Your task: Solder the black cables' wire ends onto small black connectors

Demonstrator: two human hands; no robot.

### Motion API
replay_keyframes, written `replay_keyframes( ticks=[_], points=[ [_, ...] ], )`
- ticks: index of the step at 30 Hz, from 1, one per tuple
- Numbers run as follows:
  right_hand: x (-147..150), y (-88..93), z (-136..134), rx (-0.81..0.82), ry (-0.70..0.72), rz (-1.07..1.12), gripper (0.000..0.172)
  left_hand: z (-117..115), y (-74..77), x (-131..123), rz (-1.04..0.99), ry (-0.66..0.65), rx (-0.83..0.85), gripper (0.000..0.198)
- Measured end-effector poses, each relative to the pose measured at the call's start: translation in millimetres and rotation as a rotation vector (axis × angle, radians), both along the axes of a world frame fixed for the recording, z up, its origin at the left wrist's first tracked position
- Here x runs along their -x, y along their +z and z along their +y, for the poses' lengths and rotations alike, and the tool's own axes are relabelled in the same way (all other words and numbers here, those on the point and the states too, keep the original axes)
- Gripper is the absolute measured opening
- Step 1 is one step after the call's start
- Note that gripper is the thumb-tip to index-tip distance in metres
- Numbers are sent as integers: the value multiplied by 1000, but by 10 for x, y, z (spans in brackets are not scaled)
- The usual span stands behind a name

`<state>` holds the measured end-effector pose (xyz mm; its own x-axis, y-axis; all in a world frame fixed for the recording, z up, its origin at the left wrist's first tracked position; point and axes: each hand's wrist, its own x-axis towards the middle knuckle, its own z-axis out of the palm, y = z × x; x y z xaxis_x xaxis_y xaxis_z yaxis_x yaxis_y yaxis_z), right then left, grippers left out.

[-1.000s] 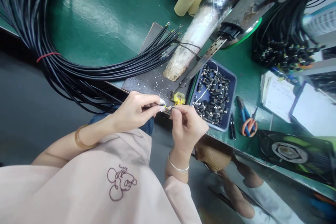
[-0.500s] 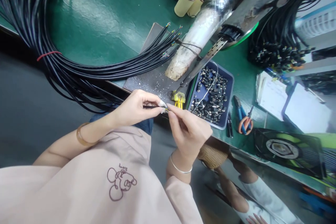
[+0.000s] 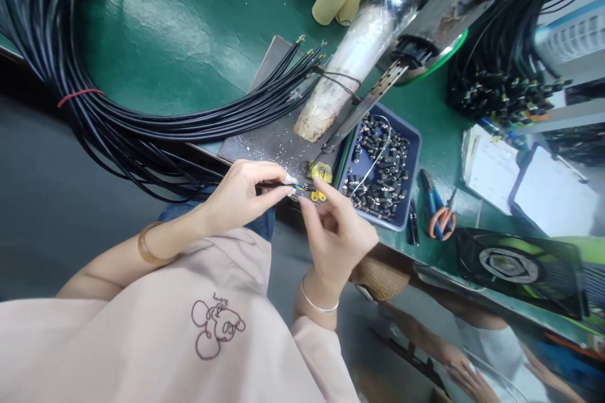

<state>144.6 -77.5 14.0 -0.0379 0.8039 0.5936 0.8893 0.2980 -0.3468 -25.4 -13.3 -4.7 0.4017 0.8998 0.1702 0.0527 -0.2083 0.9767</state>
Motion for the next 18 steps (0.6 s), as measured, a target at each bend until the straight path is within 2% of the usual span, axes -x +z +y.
replay_keyframes(
  ticks=[3, 6, 9, 12, 14, 18],
  points=[
    [49, -30, 7, 27, 24, -24, 9, -30, -12, -12, 67, 36, -158, 19],
    [86, -64, 19, 53, -29, 94, 4, -47, -2, -22, 85, 48, -165, 20],
    [103, -90, 27, 179, -21, 326, 10, -26, 22, -16, 12, 21, -23, 17],
    [95, -110, 47, 224, 37, 460, 20, 27, 51, 5, -117, -104, 242, 11],
    [82, -116, 79, 47, 7, 478, 21, 67, 70, 16, -168, -164, 360, 12],
    [43, -86, 169, -516, -18, 583, 9, 123, 106, 5, -181, -157, 410, 16]
  ],
)
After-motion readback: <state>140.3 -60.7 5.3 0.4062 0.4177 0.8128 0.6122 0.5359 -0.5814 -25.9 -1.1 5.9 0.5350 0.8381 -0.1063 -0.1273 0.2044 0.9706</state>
